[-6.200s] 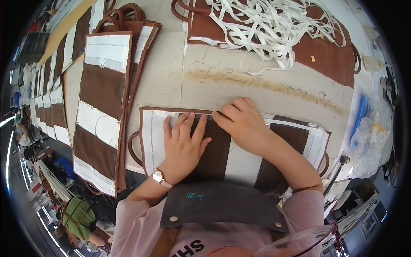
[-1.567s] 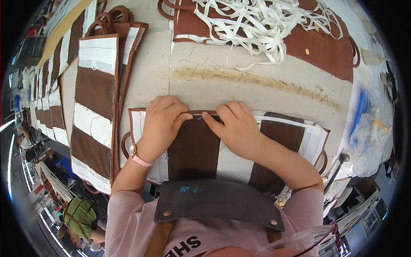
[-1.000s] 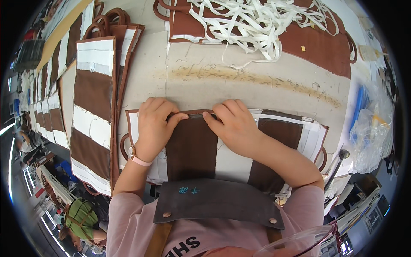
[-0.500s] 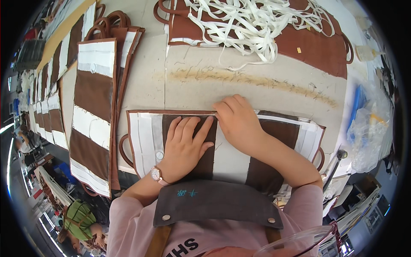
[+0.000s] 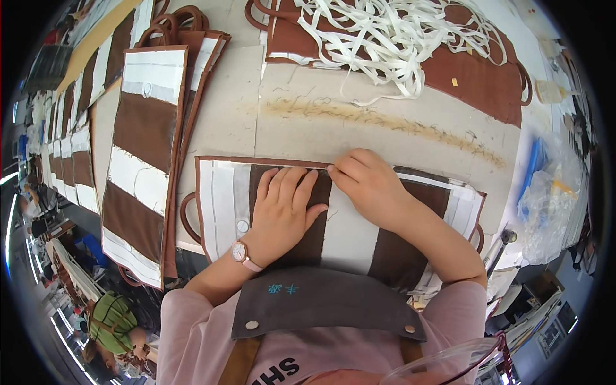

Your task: The person attaches white elastic straps to brown and white striped fabric bags. They thread the elastic through metal grommets on the bag edges, pull it taut, and secure it by folding the fabric over the strap. The person uses a small metal tool to assist in pulling the elastic through the grommets.

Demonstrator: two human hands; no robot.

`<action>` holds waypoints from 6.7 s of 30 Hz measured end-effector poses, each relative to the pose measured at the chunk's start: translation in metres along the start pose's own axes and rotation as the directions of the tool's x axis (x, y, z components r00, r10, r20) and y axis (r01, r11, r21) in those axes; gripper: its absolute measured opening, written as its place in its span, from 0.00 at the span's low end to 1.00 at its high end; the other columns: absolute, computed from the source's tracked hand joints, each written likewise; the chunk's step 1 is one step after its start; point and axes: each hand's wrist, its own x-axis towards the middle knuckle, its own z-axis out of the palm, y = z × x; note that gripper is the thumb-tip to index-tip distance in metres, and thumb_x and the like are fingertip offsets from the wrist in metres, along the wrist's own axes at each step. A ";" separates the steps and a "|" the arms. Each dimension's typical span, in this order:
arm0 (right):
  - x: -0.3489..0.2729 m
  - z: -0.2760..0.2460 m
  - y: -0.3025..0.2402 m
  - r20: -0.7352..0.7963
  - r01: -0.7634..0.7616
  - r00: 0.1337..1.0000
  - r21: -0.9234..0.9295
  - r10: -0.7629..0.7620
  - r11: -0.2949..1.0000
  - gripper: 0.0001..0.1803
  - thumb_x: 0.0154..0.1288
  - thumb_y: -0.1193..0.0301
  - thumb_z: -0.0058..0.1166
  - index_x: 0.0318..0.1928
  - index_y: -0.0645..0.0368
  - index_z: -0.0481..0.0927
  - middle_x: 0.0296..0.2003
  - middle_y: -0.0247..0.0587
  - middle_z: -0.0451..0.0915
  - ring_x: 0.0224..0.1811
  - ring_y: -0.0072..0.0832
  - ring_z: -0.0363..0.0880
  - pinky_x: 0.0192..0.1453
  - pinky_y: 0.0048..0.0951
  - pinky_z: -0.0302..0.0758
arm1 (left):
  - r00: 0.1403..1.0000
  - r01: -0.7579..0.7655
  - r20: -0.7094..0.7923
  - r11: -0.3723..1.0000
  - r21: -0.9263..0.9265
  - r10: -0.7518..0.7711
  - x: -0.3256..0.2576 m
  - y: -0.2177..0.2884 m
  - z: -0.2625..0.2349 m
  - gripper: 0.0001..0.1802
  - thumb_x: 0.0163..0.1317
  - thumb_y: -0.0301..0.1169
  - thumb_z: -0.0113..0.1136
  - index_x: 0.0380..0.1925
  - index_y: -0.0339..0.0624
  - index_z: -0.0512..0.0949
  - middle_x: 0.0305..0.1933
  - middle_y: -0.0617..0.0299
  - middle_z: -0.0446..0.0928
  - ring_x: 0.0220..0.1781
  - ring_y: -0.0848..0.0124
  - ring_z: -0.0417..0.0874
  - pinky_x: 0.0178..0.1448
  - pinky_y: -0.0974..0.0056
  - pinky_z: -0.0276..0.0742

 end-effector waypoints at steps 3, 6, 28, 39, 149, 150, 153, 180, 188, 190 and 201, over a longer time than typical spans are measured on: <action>-0.003 0.000 -0.002 -0.023 0.075 0.997 -0.080 -0.077 0.994 0.13 0.52 0.73 0.59 0.40 0.64 0.81 0.40 0.39 0.76 0.47 0.36 0.74 0.54 0.37 0.75 | 1.000 -0.015 -0.013 0.997 0.078 0.016 0.007 0.002 -0.003 0.33 0.60 0.41 0.68 0.65 0.44 0.73 0.55 0.54 0.69 0.59 0.55 0.71 0.67 0.48 0.63; -0.004 0.005 -0.006 -0.017 0.055 0.998 -0.141 -0.058 0.988 0.12 0.54 0.73 0.59 0.41 0.61 0.81 0.40 0.39 0.75 0.47 0.37 0.73 0.54 0.38 0.73 | 0.999 -0.043 -0.023 0.994 0.099 0.045 0.009 -0.001 -0.002 0.32 0.61 0.41 0.67 0.64 0.44 0.75 0.54 0.55 0.70 0.59 0.56 0.71 0.66 0.48 0.64; -0.034 -0.017 -0.015 -0.083 -0.484 0.875 -0.143 0.477 0.863 0.05 0.59 0.76 0.60 0.35 0.62 0.79 0.38 0.46 0.77 0.45 0.46 0.75 0.51 0.45 0.74 | 0.982 -0.123 -0.139 0.992 0.036 0.126 -0.007 -0.004 -0.009 0.28 0.60 0.29 0.66 0.62 0.39 0.74 0.60 0.51 0.73 0.63 0.52 0.72 0.67 0.48 0.66; 0.004 0.021 -0.007 -0.143 -0.163 0.973 0.115 0.179 0.980 0.08 0.51 0.80 0.58 0.34 0.62 0.78 0.36 0.44 0.75 0.44 0.45 0.73 0.51 0.42 0.73 | 0.980 -0.068 -0.175 0.986 0.150 0.095 -0.009 0.002 0.013 0.27 0.63 0.33 0.64 0.63 0.44 0.75 0.59 0.54 0.75 0.64 0.56 0.73 0.71 0.46 0.63; -0.071 -0.028 0.011 -0.225 -0.362 0.902 0.073 0.369 0.929 0.13 0.57 0.80 0.63 0.43 0.60 0.79 0.41 0.43 0.76 0.46 0.45 0.72 0.52 0.43 0.69 | 0.973 -0.214 -0.080 0.976 0.031 0.216 0.042 0.063 0.025 0.29 0.55 0.36 0.71 0.56 0.37 0.78 0.52 0.54 0.74 0.55 0.58 0.75 0.60 0.53 0.71; -0.071 -0.028 0.012 -0.217 -0.365 0.902 0.084 0.374 0.927 0.13 0.57 0.80 0.63 0.43 0.60 0.79 0.40 0.43 0.76 0.47 0.45 0.72 0.52 0.43 0.69 | 0.965 -0.251 -0.087 0.967 -0.029 0.248 0.044 0.061 0.029 0.29 0.54 0.35 0.71 0.56 0.36 0.78 0.52 0.54 0.74 0.55 0.58 0.75 0.61 0.52 0.71; -0.071 -0.030 0.011 -0.206 -0.372 0.899 0.108 0.386 0.922 0.12 0.57 0.81 0.62 0.42 0.60 0.79 0.41 0.43 0.76 0.47 0.45 0.72 0.53 0.43 0.70 | 0.955 -0.269 -0.130 0.963 -0.016 0.265 0.040 0.058 0.038 0.29 0.54 0.32 0.70 0.57 0.36 0.77 0.53 0.55 0.73 0.58 0.58 0.75 0.65 0.51 0.70; -0.101 -0.052 0.011 -0.198 -0.507 0.849 -0.042 0.490 0.861 0.15 0.55 0.81 0.62 0.43 0.59 0.78 0.42 0.44 0.74 0.46 0.44 0.72 0.51 0.42 0.69 | 0.928 -0.365 -0.060 0.930 0.053 0.367 0.046 0.057 0.041 0.26 0.57 0.26 0.61 0.60 0.43 0.79 0.56 0.52 0.74 0.55 0.58 0.75 0.62 0.51 0.71; -0.087 -0.058 0.020 -0.112 -0.471 0.874 0.049 0.474 0.881 0.13 0.53 0.84 0.59 0.40 0.60 0.77 0.38 0.45 0.74 0.42 0.46 0.72 0.48 0.43 0.70 | 0.940 -0.338 -0.037 0.941 0.003 0.338 0.053 0.070 0.039 0.30 0.58 0.41 0.67 0.61 0.46 0.78 0.52 0.52 0.75 0.56 0.59 0.74 0.63 0.50 0.72; -0.085 -0.061 0.021 -0.079 -0.477 0.875 0.043 0.479 0.878 0.13 0.53 0.84 0.59 0.39 0.61 0.76 0.37 0.46 0.73 0.42 0.47 0.72 0.48 0.43 0.70 | 0.943 -0.331 -0.038 0.943 0.027 0.332 0.055 0.072 0.040 0.32 0.56 0.43 0.68 0.61 0.47 0.78 0.51 0.52 0.74 0.56 0.58 0.74 0.62 0.49 0.71; -0.090 -0.051 0.025 -0.118 -0.371 0.919 0.067 0.376 0.926 0.14 0.49 0.81 0.58 0.40 0.62 0.78 0.39 0.44 0.75 0.45 0.44 0.73 0.52 0.42 0.71 | 0.947 -0.318 -0.030 0.946 0.068 0.321 0.058 0.077 0.040 0.31 0.53 0.42 0.71 0.59 0.48 0.79 0.48 0.54 0.73 0.54 0.59 0.73 0.59 0.49 0.71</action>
